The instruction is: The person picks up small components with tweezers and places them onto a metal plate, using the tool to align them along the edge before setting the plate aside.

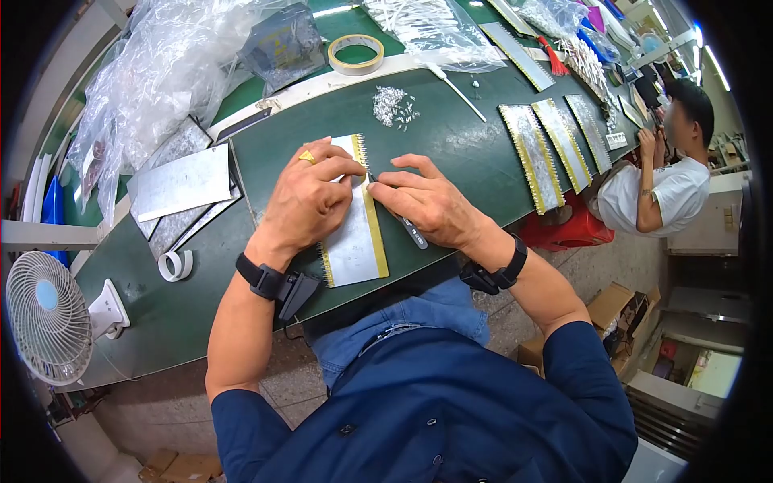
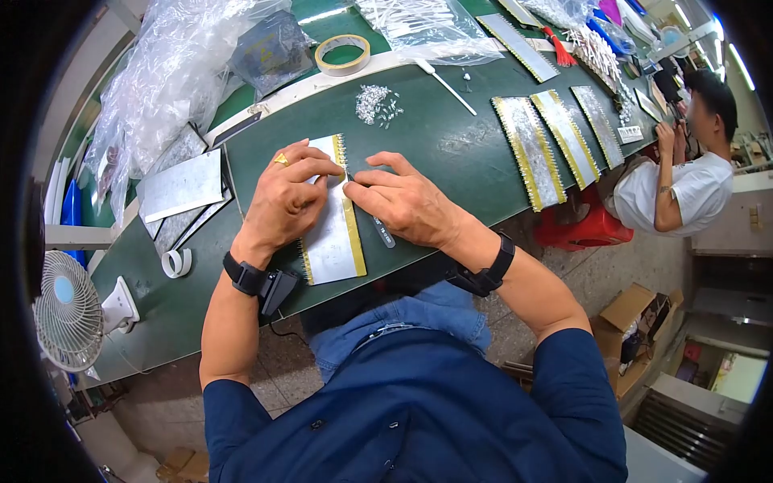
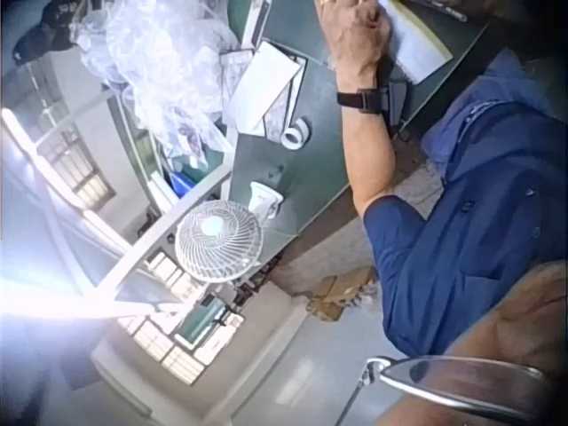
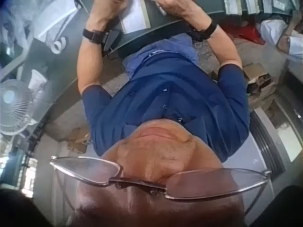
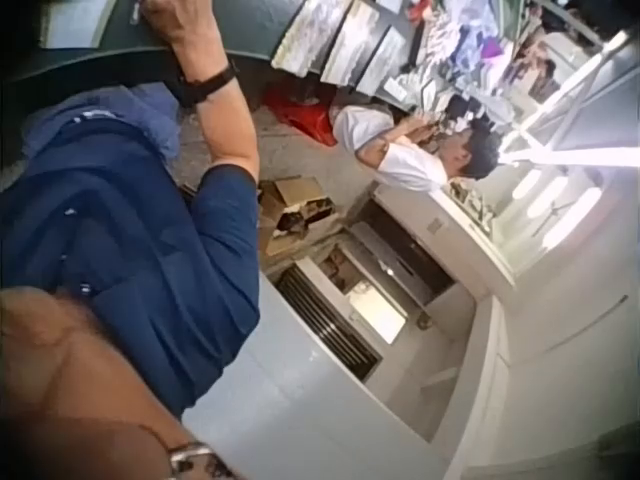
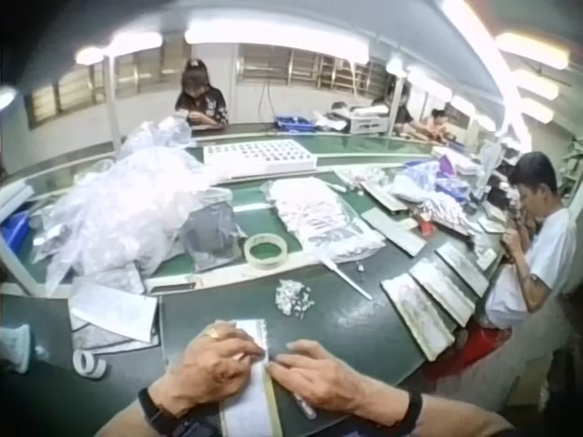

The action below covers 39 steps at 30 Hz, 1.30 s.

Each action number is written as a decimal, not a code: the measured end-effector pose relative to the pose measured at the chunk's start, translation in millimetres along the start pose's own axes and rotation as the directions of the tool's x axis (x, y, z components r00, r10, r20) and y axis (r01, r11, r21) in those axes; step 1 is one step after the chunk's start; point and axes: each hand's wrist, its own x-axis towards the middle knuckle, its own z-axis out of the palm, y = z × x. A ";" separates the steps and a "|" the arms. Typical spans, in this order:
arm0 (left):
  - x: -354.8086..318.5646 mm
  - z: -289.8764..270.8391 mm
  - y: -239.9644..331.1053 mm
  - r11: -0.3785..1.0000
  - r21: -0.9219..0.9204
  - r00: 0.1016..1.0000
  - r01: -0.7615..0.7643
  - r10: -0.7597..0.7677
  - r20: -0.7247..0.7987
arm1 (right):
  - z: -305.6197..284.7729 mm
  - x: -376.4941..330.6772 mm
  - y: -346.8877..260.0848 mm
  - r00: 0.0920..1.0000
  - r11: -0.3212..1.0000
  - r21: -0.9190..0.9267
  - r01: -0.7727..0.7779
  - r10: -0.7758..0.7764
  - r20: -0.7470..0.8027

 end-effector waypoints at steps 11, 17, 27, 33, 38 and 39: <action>5.2 -4.7 6.0 0.977 0.166 0.989 -0.134 0.121 0.089 | 1.5 0.0 0.6 1.000 0.999 0.044 -0.013 0.014 -0.013; 9.9 -5.2 9.5 0.963 0.209 0.983 -0.168 0.148 0.112 | -4.5 -3.1 2.4 0.931 0.931 0.228 -0.285 0.325 -0.165; 8.9 -9.0 11.6 0.964 0.207 0.982 -0.164 0.141 0.124 | -21.9 -3.6 35.8 0.471 0.368 0.653 -0.662 0.882 -0.019; 7.2 -5.3 10.9 0.970 0.204 0.991 -0.129 0.130 0.007 | -29.4 1.7 54.7 0.567 0.470 0.531 -0.705 0.823 0.025; 5.7 -9.1 9.2 0.970 0.214 0.992 -0.118 0.123 -0.008 | -58.2 27.8 60.4 0.707 0.600 0.401 -0.693 0.674 0.213; 5.8 -10.0 8.9 0.967 0.217 0.991 -0.133 0.136 0.005 | -62.7 31.6 62.2 0.721 0.617 0.380 -0.689 0.639 0.269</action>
